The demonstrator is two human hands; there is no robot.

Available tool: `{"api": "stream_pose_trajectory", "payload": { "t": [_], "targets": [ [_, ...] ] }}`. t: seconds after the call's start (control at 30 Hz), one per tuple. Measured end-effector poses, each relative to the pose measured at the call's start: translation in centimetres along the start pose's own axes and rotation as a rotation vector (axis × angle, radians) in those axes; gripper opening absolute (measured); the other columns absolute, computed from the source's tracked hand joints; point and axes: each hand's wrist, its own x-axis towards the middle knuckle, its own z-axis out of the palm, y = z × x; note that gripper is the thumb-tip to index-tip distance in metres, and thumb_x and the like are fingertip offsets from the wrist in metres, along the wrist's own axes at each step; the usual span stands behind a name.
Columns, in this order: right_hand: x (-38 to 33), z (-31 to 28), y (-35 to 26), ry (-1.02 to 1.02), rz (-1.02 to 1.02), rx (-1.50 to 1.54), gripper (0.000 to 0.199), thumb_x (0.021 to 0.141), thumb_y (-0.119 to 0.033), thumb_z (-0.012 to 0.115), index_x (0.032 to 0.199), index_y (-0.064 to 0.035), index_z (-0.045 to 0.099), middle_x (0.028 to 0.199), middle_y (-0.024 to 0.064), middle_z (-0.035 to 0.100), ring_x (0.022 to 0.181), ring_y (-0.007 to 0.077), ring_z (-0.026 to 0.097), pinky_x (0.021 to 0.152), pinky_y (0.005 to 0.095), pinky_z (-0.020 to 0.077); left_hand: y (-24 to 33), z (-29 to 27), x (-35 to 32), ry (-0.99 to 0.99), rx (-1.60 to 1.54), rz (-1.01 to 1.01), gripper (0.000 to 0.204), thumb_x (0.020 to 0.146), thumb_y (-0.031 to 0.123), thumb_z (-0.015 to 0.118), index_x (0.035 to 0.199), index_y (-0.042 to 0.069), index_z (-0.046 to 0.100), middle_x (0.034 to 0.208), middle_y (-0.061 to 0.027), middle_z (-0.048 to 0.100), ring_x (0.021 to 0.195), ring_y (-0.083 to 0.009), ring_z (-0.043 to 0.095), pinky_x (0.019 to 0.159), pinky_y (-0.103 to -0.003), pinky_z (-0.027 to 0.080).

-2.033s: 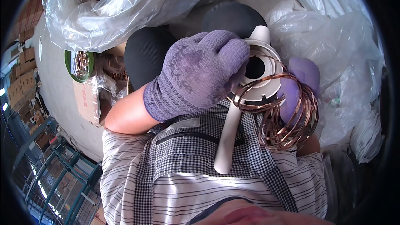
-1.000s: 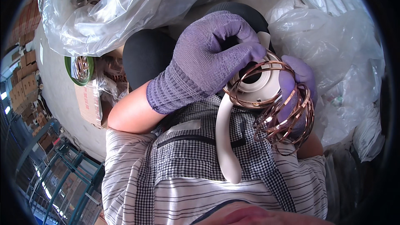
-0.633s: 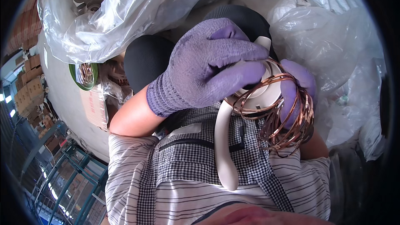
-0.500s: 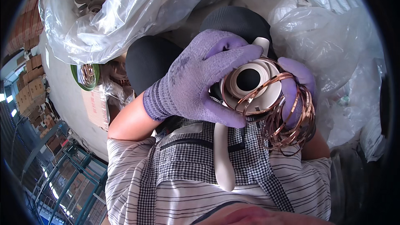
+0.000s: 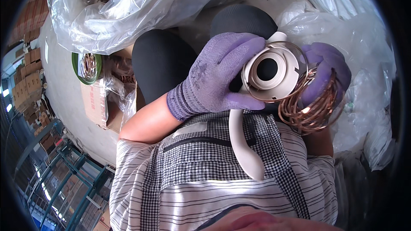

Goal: The person sits on the floor and repeatedly picks up white plastic components from a bag. They insert copper wire rings into the central opening of each component, then place the assembled units into a nearby green container.

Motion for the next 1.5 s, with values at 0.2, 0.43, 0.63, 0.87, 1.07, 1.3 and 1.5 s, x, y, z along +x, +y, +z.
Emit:
{"api": "stream_pose_trajectory", "payload": {
  "t": [0.2,0.43,0.63,0.87,1.07,1.3,1.5],
  "targets": [
    [-0.5,-2.2,-0.7,0.024,0.716,1.046,0.024,0.111,-0.026,0.049,0.101,-0.006,0.058,0.065,-0.0016,0.046,0.047,0.0075,0.036,0.047,0.0258,0.0375,0.8,0.1,0.4,0.022,-0.025,0.017,0.094,0.072,0.051,0.087,0.14,-0.004,0.054,0.132,-0.0235,0.061,0.117,-0.0412,0.062,0.104,-0.05,0.047],
    [-1.8,0.7,-2.5,-0.095,0.906,0.809,0.027,0.112,-0.026,0.046,0.103,-0.006,0.061,0.076,0.0019,0.058,0.059,0.0102,0.051,0.054,0.0255,0.044,1.1,0.7,-0.4,0.104,-0.013,-0.056,0.107,0.063,0.054,0.092,0.143,-0.004,0.05,0.139,-0.0236,0.055,0.125,-0.0418,0.056,0.107,-0.049,0.044],
    [3.4,3.1,1.1,-0.342,0.298,0.307,0.031,0.108,-0.028,0.052,0.113,-0.0022,0.067,0.073,-0.0008,0.062,0.05,0.0039,0.048,0.048,0.0206,0.0408,1.1,1.9,-1.5,0.314,-0.052,-0.281,0.098,0.061,0.043,0.095,0.138,-0.001,0.053,0.13,-0.0191,0.058,0.123,-0.0361,0.054,0.106,-0.047,0.045],
    [2.7,3.3,-1.1,-0.314,0.747,0.612,0.029,0.108,-0.026,0.052,0.116,-0.0018,0.065,0.086,0.0021,0.066,0.064,0.0041,0.057,0.053,0.0199,0.043,-0.1,-1.6,-0.7,0.144,-0.059,-0.209,0.097,0.062,0.042,0.097,0.139,-0.001,0.056,0.127,-0.0195,0.059,0.118,-0.0343,0.06,0.101,-0.043,0.05],
    [1.9,3.3,-3.9,-0.304,0.664,0.455,0.043,0.099,-0.005,0.062,0.14,0.0045,0.052,0.123,0.0147,0.068,0.113,0.0199,0.067,0.097,0.0309,0.056,-0.4,-2.0,-0.6,0.063,-0.22,-0.271,0.098,0.064,0.041,0.097,0.144,0.004,0.054,0.131,-0.0189,0.058,0.121,-0.0343,0.059,0.103,-0.043,0.049],
    [0.3,2.5,-2.5,-0.227,0.861,0.555,0.051,0.099,-0.003,0.059,0.147,0.004,0.043,0.138,0.0199,0.06,0.127,0.0265,0.061,0.111,0.0406,0.0486,-0.6,-2.1,-0.2,0.067,-0.222,-0.23,0.097,0.07,0.045,0.092,0.147,0.002,0.052,0.136,-0.0208,0.057,0.123,-0.0374,0.056,0.107,-0.045,0.045],
    [0.5,2.5,-3.5,-0.29,0.684,0.309,0.059,0.102,-0.013,0.048,0.155,0.0048,0.031,0.145,0.0231,0.054,0.131,0.0316,0.059,0.11,0.042,0.0506,-0.8,-2.9,0.2,-0.015,-0.084,-0.151,0.102,0.078,0.047,0.088,0.154,-0.003,0.042,0.142,-0.0244,0.054,0.129,-0.039,0.055,0.109,-0.047,0.045]
  ]
}}
